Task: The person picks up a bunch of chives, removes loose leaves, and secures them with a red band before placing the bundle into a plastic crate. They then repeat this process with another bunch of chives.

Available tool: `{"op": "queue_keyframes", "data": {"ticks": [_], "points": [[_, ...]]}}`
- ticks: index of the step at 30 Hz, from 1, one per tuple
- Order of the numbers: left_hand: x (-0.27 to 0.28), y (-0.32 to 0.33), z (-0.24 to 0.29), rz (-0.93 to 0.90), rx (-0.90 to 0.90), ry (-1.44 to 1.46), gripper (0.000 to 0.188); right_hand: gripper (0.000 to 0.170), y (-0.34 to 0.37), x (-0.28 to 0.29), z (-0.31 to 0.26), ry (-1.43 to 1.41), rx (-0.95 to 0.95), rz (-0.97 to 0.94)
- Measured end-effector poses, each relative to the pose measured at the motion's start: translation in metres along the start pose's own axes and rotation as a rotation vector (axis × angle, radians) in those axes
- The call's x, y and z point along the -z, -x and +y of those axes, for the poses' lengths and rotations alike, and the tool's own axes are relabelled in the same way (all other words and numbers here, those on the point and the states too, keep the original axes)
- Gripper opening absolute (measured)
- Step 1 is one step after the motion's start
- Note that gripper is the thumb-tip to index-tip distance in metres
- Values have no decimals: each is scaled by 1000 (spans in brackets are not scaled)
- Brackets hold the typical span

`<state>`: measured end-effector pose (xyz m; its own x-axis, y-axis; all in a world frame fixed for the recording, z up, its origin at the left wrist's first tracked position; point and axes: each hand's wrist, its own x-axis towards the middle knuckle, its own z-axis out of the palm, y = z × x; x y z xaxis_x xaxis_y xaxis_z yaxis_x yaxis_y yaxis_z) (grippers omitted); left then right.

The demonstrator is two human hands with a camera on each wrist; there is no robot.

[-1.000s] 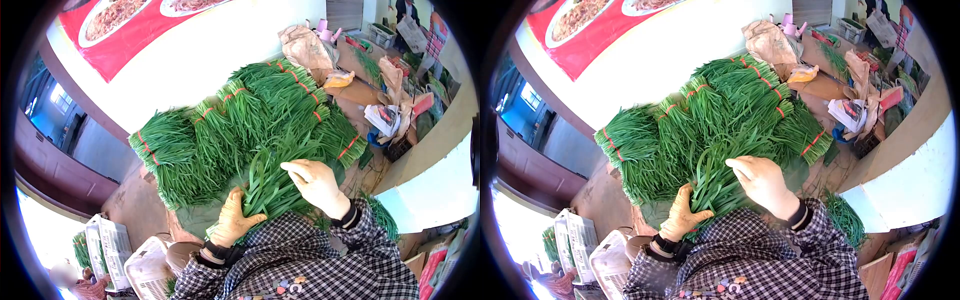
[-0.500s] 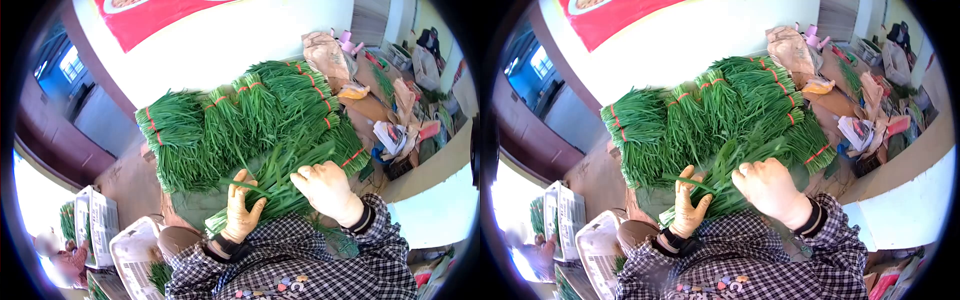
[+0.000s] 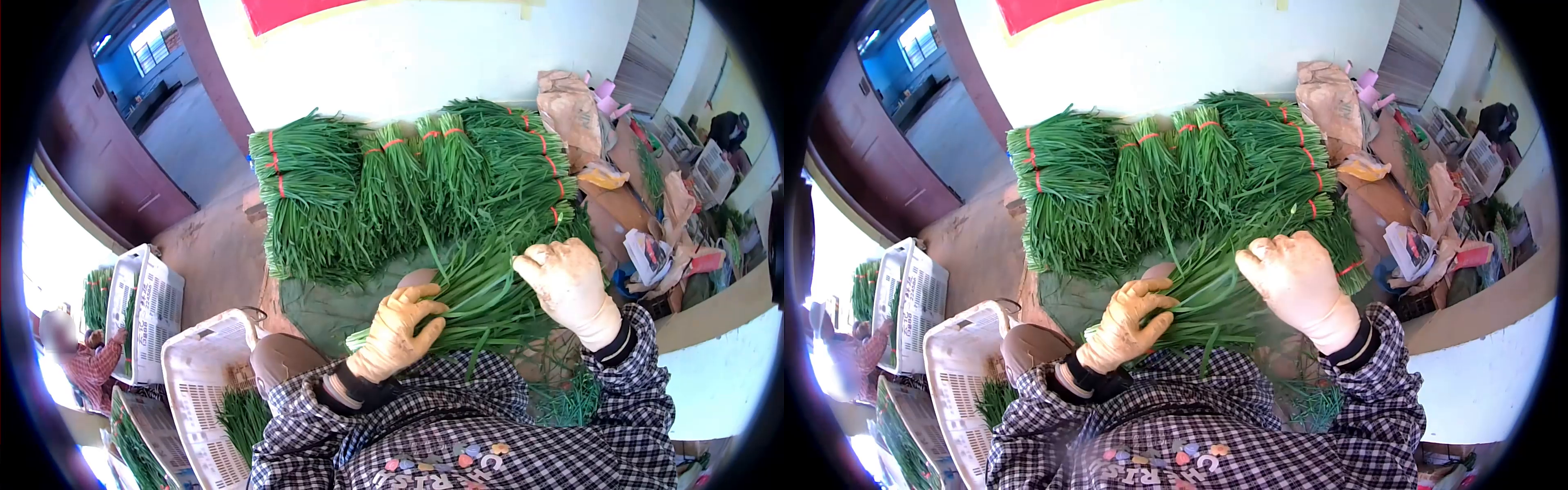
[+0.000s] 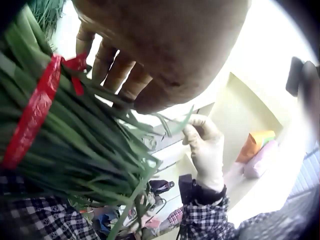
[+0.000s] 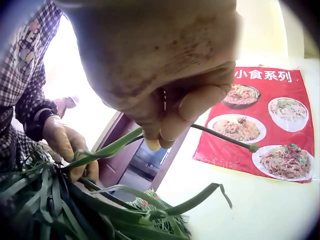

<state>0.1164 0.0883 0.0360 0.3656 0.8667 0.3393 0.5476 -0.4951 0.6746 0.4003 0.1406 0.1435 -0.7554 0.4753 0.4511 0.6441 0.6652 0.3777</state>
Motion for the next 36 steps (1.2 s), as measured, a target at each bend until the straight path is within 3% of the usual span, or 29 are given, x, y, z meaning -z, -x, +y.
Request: {"op": "queue_keyframes", "data": {"ticks": [4, 9, 18, 22, 23, 24, 26, 28, 30, 32, 36], "points": [[1, 8, -31, -71, -3, 181, 27, 6, -1, 2, 6, 30, -7, -56], [-7, 17, -33, -133, 39, 312, 28, 8, -6, 5, 7, 38, 20, -64], [-22, 7, -38, 11, 171, 265, 22, 20, 1, 34, -17, 62, 205, -98], [-30, -3, -30, 118, 217, 238, 23, 20, 14, 46, -30, 55, 160, -134], [-33, -3, -34, 133, 144, 190, 22, 19, 17, 48, -30, 72, 149, -136], [-35, -2, -37, 119, 139, 193, 22, 13, 17, 55, -25, 26, 69, -195], [-39, 1, -40, 157, 185, 274, 24, 8, 27, 57, -10, -47, -50, -126], [-36, 2, -41, 156, 162, 266, 26, 6, 41, 51, 1, -25, -158, -164], [-30, 1, -28, 134, 246, 227, 29, 9, 57, 47, 15, -81, -245, -13], [-29, 0, -23, 169, 181, 225, 36, 9, 88, 47, 28, -59, -323, -32], [-36, -1, -18, 24, 175, 352, 76, 7, 177, 36, 53, -358, -653, -203]]}}
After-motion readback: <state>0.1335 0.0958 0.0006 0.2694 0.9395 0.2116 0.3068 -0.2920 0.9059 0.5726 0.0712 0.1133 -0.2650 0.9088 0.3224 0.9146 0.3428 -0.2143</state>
